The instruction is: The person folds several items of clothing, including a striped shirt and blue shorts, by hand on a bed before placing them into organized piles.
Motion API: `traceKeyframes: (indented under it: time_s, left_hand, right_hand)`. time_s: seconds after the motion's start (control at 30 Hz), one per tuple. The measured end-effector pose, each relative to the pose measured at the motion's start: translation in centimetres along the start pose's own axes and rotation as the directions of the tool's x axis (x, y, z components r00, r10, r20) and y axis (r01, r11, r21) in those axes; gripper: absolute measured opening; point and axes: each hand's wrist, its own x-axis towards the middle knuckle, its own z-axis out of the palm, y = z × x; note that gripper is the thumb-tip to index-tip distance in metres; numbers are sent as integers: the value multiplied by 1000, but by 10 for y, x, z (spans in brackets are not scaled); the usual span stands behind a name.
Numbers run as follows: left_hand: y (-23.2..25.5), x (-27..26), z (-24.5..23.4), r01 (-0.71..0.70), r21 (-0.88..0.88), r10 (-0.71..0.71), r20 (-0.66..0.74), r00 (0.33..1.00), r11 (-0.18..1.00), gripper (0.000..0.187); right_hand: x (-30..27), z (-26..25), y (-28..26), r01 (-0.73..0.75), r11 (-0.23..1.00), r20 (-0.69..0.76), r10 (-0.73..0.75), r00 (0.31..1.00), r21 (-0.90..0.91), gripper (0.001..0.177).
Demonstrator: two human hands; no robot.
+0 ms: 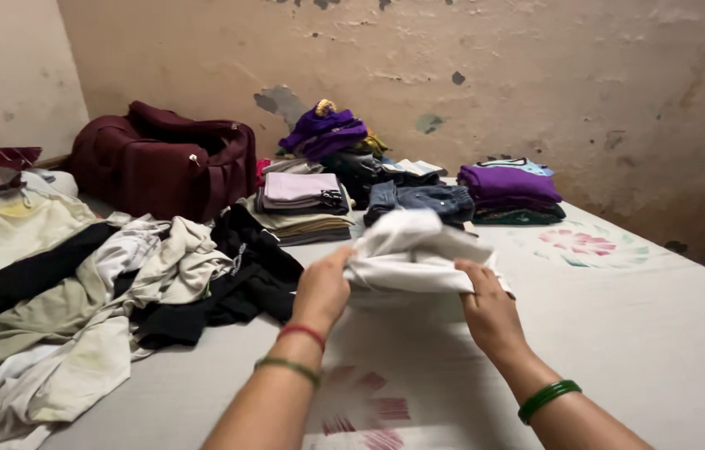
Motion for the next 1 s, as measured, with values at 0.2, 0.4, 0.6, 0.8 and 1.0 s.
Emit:
traceKeyframes:
  time_s: [0.2,0.4,0.6,0.8,1.0]
  left_hand:
    - [3,-78,21,267,-559,-248,110,962,785,57]
    - [3,-117,23,148,-206,-121,139,983,967,37]
    - [13,-126,20,-8,-125,17,70,997,992,49]
    - [28,-111,30,-18,-363,-35,-140,990,931,18]
    - [34,-110,29,99,-278,-100,10,995,955,17]
  right_hand:
    - [-26,-5,6,-359,923,236,384,893,-140,26]
    - [-56,16,37,-83,972,425,172,889,-221,45]
    - [-75,-3,-27,80,925,418,89,904,-371,81]
    - [-77,7,-76,285,877,329,-158,931,-387,85]
    - [-60,15,-85,307,861,594,-6,804,-406,57]
